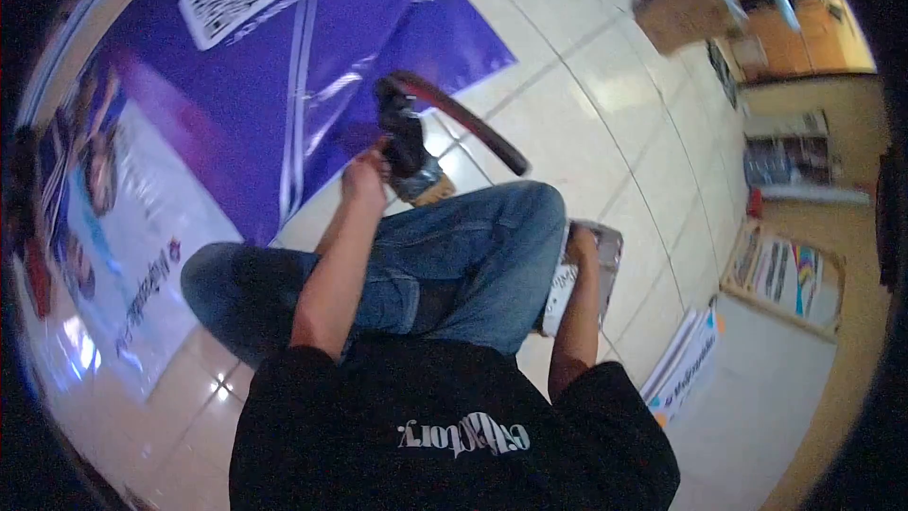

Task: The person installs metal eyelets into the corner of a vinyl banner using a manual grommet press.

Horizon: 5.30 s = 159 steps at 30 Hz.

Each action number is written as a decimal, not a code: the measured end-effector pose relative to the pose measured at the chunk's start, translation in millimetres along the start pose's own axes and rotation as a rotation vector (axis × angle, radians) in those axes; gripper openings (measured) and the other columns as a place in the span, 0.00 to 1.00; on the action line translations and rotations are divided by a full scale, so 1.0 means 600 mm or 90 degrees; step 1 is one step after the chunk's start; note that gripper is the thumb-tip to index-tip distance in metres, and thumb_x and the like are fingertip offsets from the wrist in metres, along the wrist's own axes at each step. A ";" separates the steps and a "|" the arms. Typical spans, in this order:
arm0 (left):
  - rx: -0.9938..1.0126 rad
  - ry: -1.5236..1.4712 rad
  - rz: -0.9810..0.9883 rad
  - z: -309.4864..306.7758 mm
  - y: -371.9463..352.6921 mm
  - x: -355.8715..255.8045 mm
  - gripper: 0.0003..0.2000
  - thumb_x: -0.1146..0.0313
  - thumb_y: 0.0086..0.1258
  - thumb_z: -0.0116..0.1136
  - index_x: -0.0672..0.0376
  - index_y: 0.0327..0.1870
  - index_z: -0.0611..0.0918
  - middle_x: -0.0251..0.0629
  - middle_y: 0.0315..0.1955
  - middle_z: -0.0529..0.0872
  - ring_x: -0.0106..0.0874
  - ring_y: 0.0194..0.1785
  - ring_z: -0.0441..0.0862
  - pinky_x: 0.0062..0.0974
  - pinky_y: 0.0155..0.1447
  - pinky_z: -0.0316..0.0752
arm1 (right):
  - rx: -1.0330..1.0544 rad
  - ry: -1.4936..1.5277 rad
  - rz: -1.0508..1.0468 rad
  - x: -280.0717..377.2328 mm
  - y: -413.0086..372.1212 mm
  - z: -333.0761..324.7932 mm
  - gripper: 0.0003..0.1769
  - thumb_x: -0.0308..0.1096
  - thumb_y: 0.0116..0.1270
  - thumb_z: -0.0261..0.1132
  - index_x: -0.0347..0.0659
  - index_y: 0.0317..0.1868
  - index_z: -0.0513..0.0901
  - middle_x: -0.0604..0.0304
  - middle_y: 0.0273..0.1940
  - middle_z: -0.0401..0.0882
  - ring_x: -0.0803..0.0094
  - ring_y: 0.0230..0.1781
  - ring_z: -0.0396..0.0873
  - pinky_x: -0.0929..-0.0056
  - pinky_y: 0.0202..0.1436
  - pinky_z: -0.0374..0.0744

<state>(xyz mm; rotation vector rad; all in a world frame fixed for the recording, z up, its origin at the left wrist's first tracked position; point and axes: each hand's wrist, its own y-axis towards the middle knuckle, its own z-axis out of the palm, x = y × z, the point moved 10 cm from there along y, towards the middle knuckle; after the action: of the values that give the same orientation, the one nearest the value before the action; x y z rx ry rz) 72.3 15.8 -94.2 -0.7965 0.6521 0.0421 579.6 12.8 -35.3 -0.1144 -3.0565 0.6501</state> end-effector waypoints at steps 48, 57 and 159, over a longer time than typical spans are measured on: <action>-0.080 0.019 0.066 0.010 -0.007 -0.001 0.06 0.75 0.65 0.52 0.60 0.36 0.83 0.32 0.29 0.84 0.19 0.18 0.72 0.18 0.21 0.64 | -0.065 1.209 -0.163 0.650 0.060 -0.088 0.13 0.29 0.66 0.53 0.42 0.50 0.62 0.52 0.38 0.75 0.64 0.33 0.80 0.67 0.36 0.81; -0.127 0.080 0.082 0.009 -0.017 -0.019 0.06 0.76 0.64 0.52 0.59 0.34 0.82 0.31 0.29 0.84 0.20 0.18 0.72 0.19 0.22 0.65 | -0.228 1.265 -0.126 0.621 0.063 -0.080 0.07 0.36 0.70 0.51 0.43 0.42 0.65 0.59 0.36 0.69 0.69 0.35 0.74 0.68 0.38 0.77; -0.145 0.099 0.096 0.010 -0.015 -0.023 0.06 0.69 0.62 0.64 0.63 0.33 0.83 0.29 0.25 0.81 0.20 0.22 0.73 0.21 0.25 0.69 | -0.201 0.562 -0.327 0.570 -0.097 -0.283 0.18 0.32 0.69 0.54 0.32 0.55 0.76 0.60 0.29 0.77 0.79 0.25 0.72 0.79 0.31 0.73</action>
<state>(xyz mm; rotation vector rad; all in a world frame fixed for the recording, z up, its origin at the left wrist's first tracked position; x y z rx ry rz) 66.6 16.1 -77.7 -0.9754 0.8642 0.1956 239.7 54.3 143.4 0.2932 -2.1592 0.0363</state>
